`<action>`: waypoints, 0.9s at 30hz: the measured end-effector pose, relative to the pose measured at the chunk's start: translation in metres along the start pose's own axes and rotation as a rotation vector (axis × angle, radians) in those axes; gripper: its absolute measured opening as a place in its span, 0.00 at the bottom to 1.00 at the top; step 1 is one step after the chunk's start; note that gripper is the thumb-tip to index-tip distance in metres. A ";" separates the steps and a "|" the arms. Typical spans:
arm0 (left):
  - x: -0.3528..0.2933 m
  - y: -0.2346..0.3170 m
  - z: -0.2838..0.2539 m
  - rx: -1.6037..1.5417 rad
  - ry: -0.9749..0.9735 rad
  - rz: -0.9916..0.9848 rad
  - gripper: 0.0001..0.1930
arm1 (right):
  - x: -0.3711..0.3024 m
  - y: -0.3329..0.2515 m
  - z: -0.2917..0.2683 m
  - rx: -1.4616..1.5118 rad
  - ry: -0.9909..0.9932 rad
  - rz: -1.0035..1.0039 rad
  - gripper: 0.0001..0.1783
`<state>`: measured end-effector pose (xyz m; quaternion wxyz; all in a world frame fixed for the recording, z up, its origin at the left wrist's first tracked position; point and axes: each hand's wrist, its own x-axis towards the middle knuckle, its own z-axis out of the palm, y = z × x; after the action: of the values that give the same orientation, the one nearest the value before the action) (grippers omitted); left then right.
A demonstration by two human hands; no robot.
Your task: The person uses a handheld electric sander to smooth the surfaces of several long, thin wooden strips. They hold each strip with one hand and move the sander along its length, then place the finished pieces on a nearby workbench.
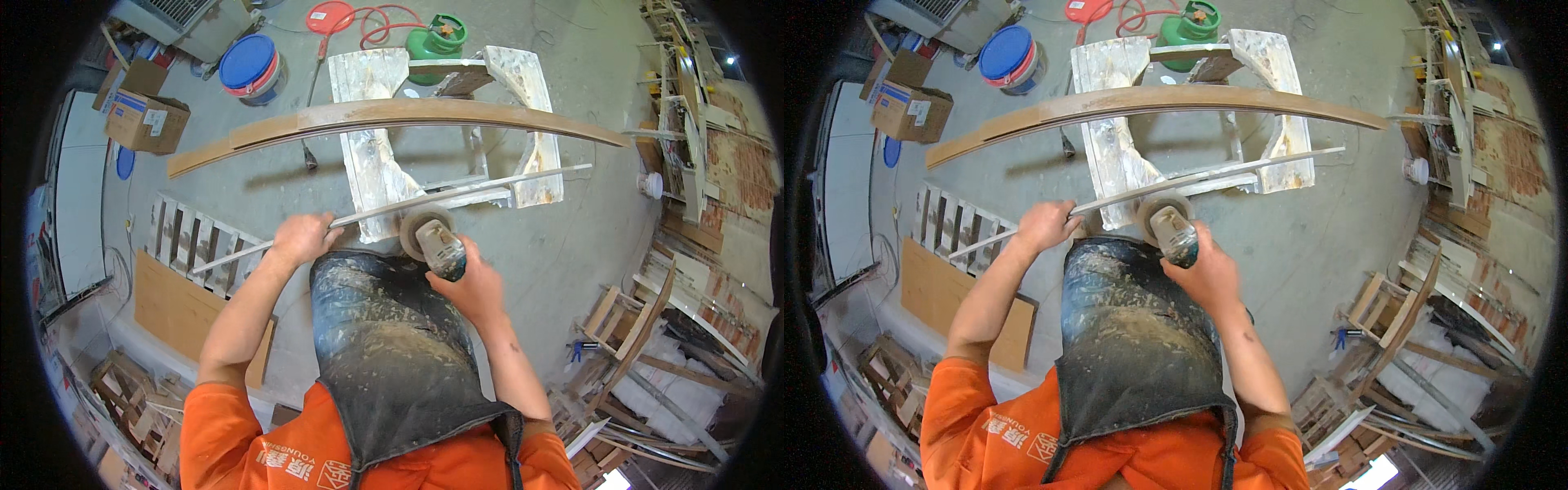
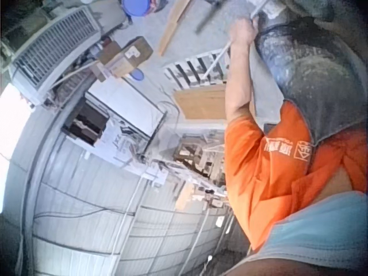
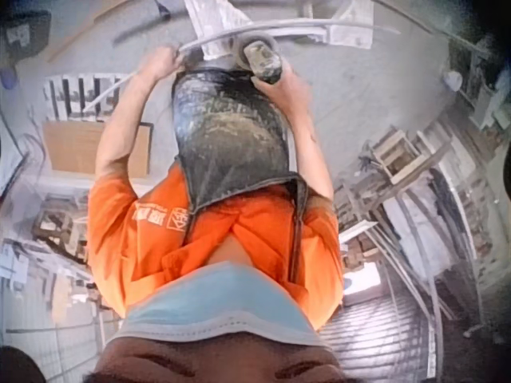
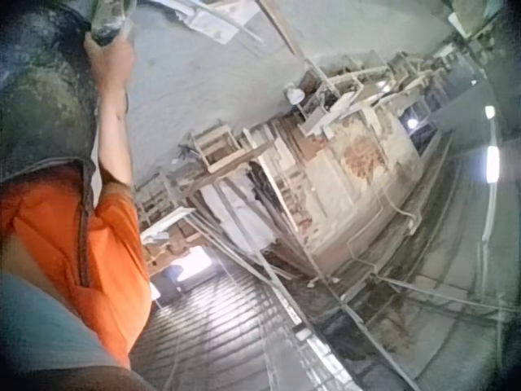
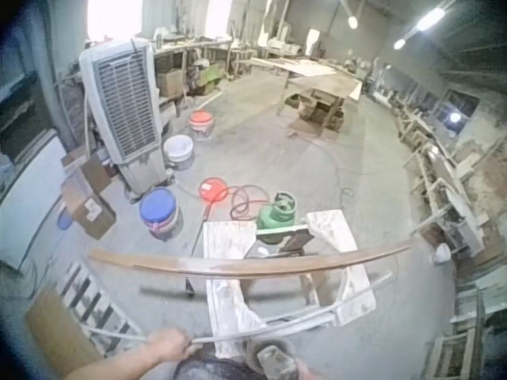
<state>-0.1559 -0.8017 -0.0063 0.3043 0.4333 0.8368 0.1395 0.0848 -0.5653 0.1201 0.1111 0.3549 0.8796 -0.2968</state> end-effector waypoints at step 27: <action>-0.011 -0.007 0.006 0.166 0.067 0.041 0.13 | 0.042 0.028 -0.011 0.006 -0.027 0.002 0.49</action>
<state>-0.1518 -0.8151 -0.0099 0.2363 0.4691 0.8461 0.0904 0.0741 -0.5191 0.0999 0.1222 0.3520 0.8768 -0.3040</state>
